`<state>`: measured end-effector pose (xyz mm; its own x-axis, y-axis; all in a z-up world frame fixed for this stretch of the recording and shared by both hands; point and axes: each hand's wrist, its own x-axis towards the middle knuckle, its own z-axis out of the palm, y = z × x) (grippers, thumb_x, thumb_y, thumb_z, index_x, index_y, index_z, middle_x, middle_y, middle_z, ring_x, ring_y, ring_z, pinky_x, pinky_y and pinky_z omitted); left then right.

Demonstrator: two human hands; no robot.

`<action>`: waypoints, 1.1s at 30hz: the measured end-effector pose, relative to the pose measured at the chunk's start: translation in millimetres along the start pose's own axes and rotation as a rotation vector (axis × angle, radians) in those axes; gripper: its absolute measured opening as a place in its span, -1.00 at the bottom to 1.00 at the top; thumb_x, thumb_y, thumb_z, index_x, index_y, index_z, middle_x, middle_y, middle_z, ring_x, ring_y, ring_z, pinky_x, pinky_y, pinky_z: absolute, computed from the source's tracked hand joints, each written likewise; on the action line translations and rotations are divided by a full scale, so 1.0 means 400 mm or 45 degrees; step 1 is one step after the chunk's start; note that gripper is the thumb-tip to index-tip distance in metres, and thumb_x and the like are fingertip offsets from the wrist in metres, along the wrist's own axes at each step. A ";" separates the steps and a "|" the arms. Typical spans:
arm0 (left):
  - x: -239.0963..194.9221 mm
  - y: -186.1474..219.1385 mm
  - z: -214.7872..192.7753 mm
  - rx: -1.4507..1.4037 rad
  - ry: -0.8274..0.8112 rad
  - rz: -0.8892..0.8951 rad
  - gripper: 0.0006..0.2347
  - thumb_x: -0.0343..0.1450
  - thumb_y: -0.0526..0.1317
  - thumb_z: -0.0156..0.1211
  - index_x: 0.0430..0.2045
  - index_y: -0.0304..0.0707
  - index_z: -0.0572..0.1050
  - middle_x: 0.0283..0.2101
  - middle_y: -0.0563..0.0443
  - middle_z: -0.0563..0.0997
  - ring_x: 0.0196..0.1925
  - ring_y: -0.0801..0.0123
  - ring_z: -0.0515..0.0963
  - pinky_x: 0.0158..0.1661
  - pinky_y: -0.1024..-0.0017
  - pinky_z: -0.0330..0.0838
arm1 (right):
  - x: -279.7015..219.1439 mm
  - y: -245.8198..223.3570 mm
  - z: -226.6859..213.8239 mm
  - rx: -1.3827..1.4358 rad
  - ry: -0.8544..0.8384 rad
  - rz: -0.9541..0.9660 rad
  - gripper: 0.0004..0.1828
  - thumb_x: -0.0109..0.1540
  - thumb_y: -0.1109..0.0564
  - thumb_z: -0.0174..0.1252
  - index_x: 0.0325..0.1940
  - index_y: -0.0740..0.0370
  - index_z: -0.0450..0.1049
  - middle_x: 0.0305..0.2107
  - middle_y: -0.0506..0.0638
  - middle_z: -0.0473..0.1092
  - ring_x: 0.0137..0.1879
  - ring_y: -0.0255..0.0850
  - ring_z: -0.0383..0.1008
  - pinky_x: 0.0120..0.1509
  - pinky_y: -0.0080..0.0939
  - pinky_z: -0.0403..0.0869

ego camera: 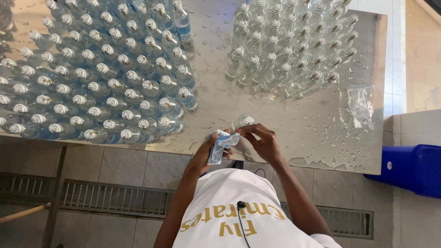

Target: The person stands at a stainless steel table and repeatedly picks up small plastic bottles. They apply a small rectangular label to each bottle and place it back on the table among many others.

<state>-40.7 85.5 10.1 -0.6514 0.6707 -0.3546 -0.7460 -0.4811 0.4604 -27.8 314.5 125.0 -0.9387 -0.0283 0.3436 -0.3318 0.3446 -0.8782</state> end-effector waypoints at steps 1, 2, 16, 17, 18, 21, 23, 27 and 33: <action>0.011 0.013 0.019 0.000 -0.002 0.000 -0.33 0.59 0.20 0.07 0.53 -0.26 0.29 -0.05 -0.39 0.76 -0.12 -0.01 0.81 -0.06 0.12 0.77 | 0.010 0.002 -0.003 -0.002 0.000 -0.001 -0.78 0.24 0.42 0.37 -0.13 0.19 0.75 -0.23 0.10 0.71 -0.07 0.08 0.74 0.06 0.07 0.63; 0.019 0.024 0.038 0.029 0.026 0.035 -0.37 0.60 0.17 0.07 0.51 -0.27 0.32 -0.09 -0.40 0.75 -0.14 -0.02 0.81 -0.12 0.14 0.77 | 0.018 0.004 -0.006 -0.034 0.027 -0.015 -0.81 0.25 0.40 0.37 -0.15 0.19 0.74 -0.22 0.09 0.71 -0.06 0.08 0.74 0.08 0.07 0.62; 0.115 0.004 0.038 0.016 0.133 0.107 -0.31 0.59 0.21 0.13 0.53 -0.29 0.26 -0.32 -0.30 0.74 -0.41 0.30 0.77 -0.35 0.43 0.70 | 0.023 0.162 -0.092 -0.089 0.153 0.095 -0.89 0.30 0.34 0.39 -0.14 0.21 0.74 -0.19 0.09 0.71 0.02 0.08 0.73 0.19 0.06 0.60; 0.114 0.007 0.037 0.030 0.144 0.135 -0.31 0.60 0.20 0.12 0.55 -0.31 0.24 -0.02 -0.34 0.68 -0.35 0.30 0.76 -0.32 0.42 0.68 | 0.021 0.159 -0.095 -0.090 0.160 0.110 -0.89 0.30 0.34 0.39 -0.15 0.20 0.73 -0.19 0.08 0.71 0.03 0.04 0.73 0.20 0.04 0.60; 0.111 0.012 0.034 0.045 0.157 0.166 -0.31 0.60 0.19 0.10 0.56 -0.32 0.22 0.28 -0.38 0.62 -0.28 0.29 0.76 -0.30 0.40 0.66 | 0.021 0.158 -0.095 -0.088 0.164 0.123 -0.89 0.30 0.33 0.39 -0.16 0.19 0.73 -0.20 0.06 0.72 0.03 0.01 0.73 0.21 0.02 0.60; 0.082 0.029 0.061 0.036 0.144 0.198 -0.31 0.61 0.18 0.08 0.56 -0.32 0.20 0.40 -0.34 0.52 -0.28 0.32 0.75 -0.30 0.42 0.66 | 0.009 0.166 -0.098 -0.024 0.126 0.151 -0.90 0.31 0.33 0.38 -0.14 0.22 0.72 -0.16 0.10 0.71 0.08 0.05 0.72 0.23 0.07 0.58; 0.076 0.032 0.072 0.029 0.130 0.196 -0.32 0.62 0.18 0.07 0.56 -0.32 0.20 0.43 -0.32 0.49 -0.26 0.32 0.74 -0.29 0.41 0.65 | 0.007 0.147 -0.091 -0.031 0.110 0.160 -0.89 0.30 0.35 0.38 -0.12 0.24 0.71 -0.16 0.13 0.70 0.08 0.10 0.71 0.23 0.11 0.58; 0.068 0.028 0.080 0.014 0.083 0.209 -0.30 0.61 0.20 0.07 0.57 -0.31 0.19 0.49 -0.31 0.43 -0.25 0.28 0.74 -0.30 0.39 0.62 | -0.012 0.152 -0.080 -0.115 0.052 0.237 -0.83 0.30 0.25 0.43 -0.02 0.12 0.72 -0.10 0.04 0.70 0.10 0.02 0.72 0.26 0.09 0.58; 0.072 0.012 0.068 -0.001 0.083 0.206 -0.32 0.62 0.18 0.04 0.56 -0.35 0.19 0.50 -0.28 0.42 -0.27 0.27 0.73 -0.34 0.40 0.60 | -0.022 0.165 -0.055 -0.179 0.038 0.042 -0.10 0.14 0.18 0.55 0.52 0.21 0.32 0.34 0.23 0.41 0.28 0.18 0.55 0.38 0.18 0.53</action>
<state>-59.3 117.8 24.3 -0.7707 0.5465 -0.3276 -0.6306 -0.5805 0.5152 -39.4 357.9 71.4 -0.9450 0.0126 0.3268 -0.2824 0.4727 -0.8348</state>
